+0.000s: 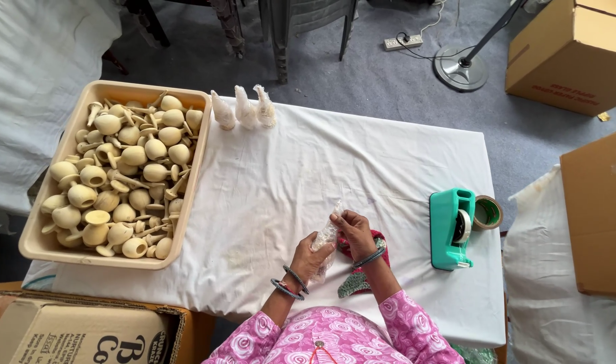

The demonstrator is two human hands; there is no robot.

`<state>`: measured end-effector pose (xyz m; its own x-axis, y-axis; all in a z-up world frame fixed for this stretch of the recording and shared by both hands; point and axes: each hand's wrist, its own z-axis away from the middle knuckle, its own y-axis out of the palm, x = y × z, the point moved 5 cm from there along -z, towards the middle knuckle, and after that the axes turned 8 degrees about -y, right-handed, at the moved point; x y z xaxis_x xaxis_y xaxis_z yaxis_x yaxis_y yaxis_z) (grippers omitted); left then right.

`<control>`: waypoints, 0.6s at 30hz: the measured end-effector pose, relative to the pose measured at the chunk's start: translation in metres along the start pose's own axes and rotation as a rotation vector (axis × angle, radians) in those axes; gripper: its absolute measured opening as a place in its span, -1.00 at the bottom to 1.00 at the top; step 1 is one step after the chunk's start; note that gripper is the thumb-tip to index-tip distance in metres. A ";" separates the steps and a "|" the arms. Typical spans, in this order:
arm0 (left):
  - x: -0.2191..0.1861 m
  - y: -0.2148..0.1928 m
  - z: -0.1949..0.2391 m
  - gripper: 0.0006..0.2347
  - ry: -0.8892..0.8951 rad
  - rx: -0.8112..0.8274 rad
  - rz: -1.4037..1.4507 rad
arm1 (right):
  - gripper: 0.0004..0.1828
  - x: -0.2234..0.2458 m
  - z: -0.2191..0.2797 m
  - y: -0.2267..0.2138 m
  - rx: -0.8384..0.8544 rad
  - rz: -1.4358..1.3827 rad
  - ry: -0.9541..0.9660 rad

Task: The person wipes small beige ceramic objects with a patterned cloth and then wraps them individually in bubble wrap. The person handles the objects one at a time, wiping the exterior and interior before placing them on the table and wrapping them.

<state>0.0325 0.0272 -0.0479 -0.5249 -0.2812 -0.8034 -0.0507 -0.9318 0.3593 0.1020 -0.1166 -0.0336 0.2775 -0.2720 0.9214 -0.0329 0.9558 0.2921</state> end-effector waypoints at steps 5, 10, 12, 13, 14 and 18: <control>-0.003 -0.005 0.004 -0.55 -0.008 0.099 0.068 | -0.79 0.015 0.010 0.016 0.080 0.046 0.093; -0.042 0.000 0.018 -0.38 -0.141 0.241 0.132 | -0.77 -0.011 0.003 0.001 0.094 0.045 -0.060; -0.027 -0.005 0.010 -0.26 -0.310 0.270 0.246 | -0.69 -0.010 0.006 0.002 0.077 0.052 -0.130; -0.026 -0.004 0.008 -0.26 -0.307 0.267 0.246 | -0.69 -0.008 0.007 0.006 0.080 0.051 -0.131; -0.025 -0.003 0.007 -0.29 -0.322 0.238 0.227 | -0.70 -0.004 0.009 0.009 0.064 0.077 -0.151; -0.013 0.000 -0.003 -0.43 -0.250 0.161 0.160 | -0.73 0.010 0.008 0.012 0.057 0.169 -0.211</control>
<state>0.0417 0.0308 -0.0385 -0.7284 -0.3370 -0.5965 -0.0744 -0.8266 0.5578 0.0967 -0.1087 -0.0189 0.0576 -0.1322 0.9895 -0.1169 0.9835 0.1382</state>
